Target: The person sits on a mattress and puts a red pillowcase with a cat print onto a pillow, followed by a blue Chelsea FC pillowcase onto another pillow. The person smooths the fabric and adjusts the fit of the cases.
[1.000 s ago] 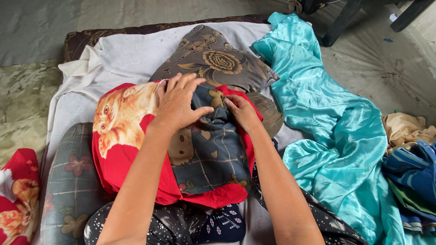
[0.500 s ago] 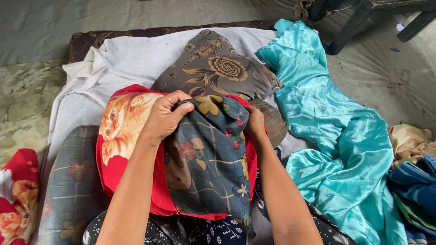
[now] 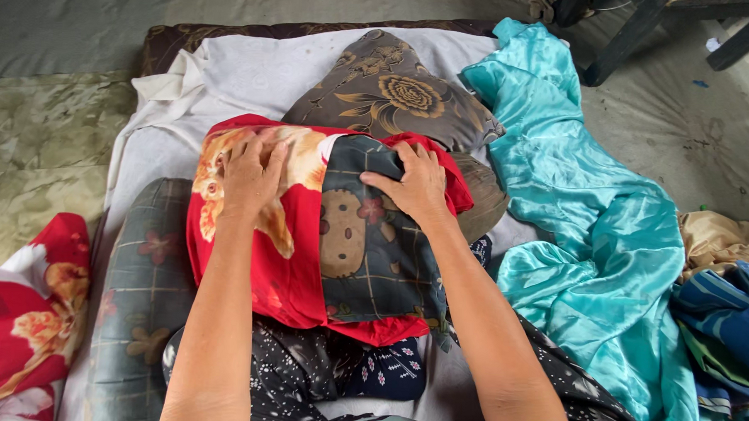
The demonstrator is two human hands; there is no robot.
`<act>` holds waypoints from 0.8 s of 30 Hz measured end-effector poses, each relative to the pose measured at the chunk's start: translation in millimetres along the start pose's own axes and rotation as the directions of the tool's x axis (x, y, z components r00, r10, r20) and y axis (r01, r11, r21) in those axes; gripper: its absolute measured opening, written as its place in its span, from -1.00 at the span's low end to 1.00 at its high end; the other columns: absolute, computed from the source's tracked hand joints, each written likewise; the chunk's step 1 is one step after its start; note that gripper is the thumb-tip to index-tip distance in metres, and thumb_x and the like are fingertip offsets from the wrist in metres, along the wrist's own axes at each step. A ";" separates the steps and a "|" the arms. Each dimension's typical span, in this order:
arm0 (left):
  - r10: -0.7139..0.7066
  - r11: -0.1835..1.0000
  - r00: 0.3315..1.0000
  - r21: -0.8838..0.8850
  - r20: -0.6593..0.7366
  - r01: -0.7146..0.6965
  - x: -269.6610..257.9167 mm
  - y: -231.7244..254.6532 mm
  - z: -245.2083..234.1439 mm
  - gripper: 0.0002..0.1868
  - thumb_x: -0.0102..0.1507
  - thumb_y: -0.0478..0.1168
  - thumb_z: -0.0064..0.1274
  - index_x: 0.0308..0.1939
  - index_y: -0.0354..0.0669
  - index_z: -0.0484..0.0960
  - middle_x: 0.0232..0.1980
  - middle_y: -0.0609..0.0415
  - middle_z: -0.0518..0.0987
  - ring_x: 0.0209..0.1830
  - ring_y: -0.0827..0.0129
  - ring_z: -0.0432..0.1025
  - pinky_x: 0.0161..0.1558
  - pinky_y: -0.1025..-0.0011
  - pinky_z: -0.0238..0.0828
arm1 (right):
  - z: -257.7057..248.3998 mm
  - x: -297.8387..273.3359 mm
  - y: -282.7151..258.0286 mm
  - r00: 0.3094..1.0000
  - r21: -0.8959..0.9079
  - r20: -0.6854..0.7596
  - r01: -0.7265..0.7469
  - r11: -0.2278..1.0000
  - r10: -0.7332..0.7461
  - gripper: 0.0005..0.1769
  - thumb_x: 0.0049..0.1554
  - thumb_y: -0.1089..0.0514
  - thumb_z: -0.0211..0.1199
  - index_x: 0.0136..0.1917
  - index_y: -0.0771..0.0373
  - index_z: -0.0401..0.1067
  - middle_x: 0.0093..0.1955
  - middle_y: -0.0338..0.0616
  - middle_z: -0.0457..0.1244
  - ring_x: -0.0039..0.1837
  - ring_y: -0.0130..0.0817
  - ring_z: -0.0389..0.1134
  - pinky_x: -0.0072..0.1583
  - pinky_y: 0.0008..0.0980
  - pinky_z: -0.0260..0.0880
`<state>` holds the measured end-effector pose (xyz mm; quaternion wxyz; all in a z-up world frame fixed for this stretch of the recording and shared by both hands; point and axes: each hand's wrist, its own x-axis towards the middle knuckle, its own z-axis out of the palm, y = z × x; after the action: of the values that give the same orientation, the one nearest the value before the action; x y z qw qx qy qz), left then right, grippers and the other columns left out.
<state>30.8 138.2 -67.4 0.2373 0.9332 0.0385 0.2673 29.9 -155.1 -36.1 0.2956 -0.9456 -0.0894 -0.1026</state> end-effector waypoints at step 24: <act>-0.108 0.914 0.993 -0.387 0.053 0.120 -25.2 69.3 31.6 -0.16 0.18 0.22 0.32 0.35 -0.23 0.44 0.21 -0.30 0.49 0.21 -0.12 0.38 0.19 0.08 0.30 | -18.9 -32.2 141.6 0.920 -0.004 -0.380 0.096 0.995 -0.090 -0.50 0.07 0.02 0.47 0.24 0.14 0.46 0.25 0.05 0.27 0.29 0.04 0.26 0.31 -0.05 0.21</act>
<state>21.8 58.5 -70.9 0.4337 0.8675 0.0353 0.2408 28.9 -284.2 -105.4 0.3093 -0.9002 -0.0761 -0.2971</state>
